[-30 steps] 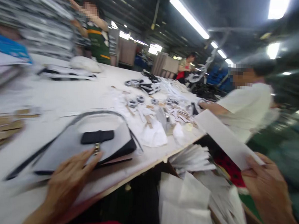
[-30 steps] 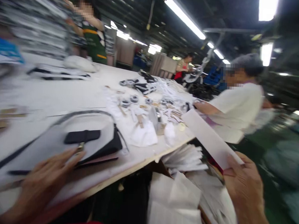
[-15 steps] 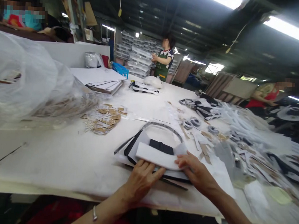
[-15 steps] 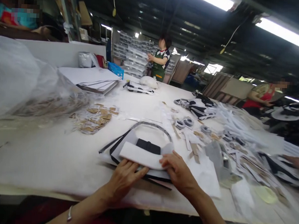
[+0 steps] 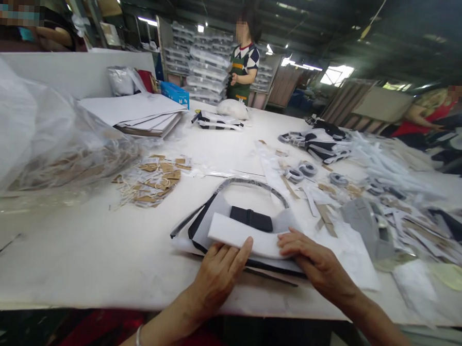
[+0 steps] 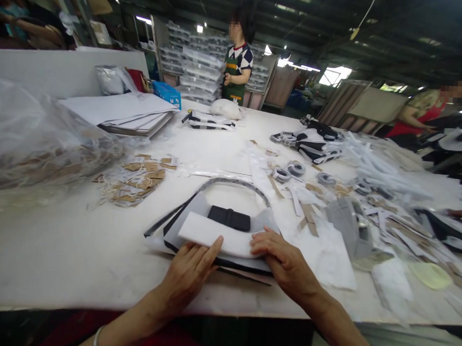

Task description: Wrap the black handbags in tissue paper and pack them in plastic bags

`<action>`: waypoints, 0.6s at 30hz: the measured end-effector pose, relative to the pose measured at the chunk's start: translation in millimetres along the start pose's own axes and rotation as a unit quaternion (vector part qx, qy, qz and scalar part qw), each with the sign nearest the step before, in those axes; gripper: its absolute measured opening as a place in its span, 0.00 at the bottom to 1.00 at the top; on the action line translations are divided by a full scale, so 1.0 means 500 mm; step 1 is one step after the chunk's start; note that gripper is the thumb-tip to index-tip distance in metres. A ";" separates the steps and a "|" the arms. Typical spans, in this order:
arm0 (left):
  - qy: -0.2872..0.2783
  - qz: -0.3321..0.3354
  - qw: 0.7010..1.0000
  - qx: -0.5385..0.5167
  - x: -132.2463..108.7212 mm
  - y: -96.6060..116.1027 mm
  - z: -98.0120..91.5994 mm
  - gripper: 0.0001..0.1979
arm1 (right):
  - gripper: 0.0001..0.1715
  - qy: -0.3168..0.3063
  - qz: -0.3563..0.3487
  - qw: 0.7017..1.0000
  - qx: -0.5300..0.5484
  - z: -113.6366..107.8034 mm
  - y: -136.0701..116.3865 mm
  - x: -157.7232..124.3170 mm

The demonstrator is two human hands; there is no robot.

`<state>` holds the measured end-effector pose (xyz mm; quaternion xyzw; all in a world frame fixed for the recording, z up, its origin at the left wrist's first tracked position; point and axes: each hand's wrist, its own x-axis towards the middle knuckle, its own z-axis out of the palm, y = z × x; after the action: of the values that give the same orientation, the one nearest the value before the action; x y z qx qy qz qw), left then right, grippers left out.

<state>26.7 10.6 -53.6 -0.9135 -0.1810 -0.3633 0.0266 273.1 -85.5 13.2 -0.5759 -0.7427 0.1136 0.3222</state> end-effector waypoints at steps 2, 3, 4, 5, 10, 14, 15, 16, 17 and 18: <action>0.004 -0.002 1.000 0.008 -0.003 0.000 0.003 0.26 | 0.11 0.032 0.011 0.999 0.015 0.004 0.002 -0.001; 0.004 -0.001 1.000 0.010 -0.006 0.000 0.005 0.26 | 0.11 0.044 0.014 0.999 0.019 0.006 0.003 -0.002; 0.005 0.000 1.000 0.011 -0.008 -0.001 0.007 0.26 | 0.11 0.047 0.012 0.999 0.017 0.007 0.003 -0.004; 0.007 0.004 1.000 0.011 -0.010 -0.002 0.009 0.25 | 0.11 0.042 0.006 0.999 0.009 0.007 0.003 -0.005; 0.021 0.010 1.000 -0.005 -0.010 0.000 0.008 0.21 | 0.13 -0.069 0.006 0.993 -0.092 -0.021 -0.041 0.011; 0.020 0.004 1.000 -0.001 -0.006 0.002 0.006 0.21 | 0.11 -0.146 0.086 0.965 -0.199 -0.032 -0.102 0.075; 0.019 0.003 1.000 0.001 -0.006 0.002 0.006 0.21 | 0.13 -0.152 0.094 0.959 -0.221 -0.024 -0.110 0.092; 0.018 0.001 1.000 0.004 -0.007 0.002 0.006 0.21 | 0.13 -0.152 0.091 0.955 -0.236 -0.011 -0.114 0.106; 0.017 -0.002 1.000 0.006 -0.008 0.002 0.006 0.21 | 0.13 -0.146 0.077 0.956 -0.242 0.005 -0.113 0.117; 0.017 -0.006 1.000 0.007 -0.008 0.002 0.006 0.20 | 0.14 -0.135 0.059 0.960 -0.239 0.022 -0.109 0.124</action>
<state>26.3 8.8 -58.6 -0.9060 -0.1881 -0.3777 0.0341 215.6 -42.8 55.7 -0.6580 -0.7496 0.0283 0.0651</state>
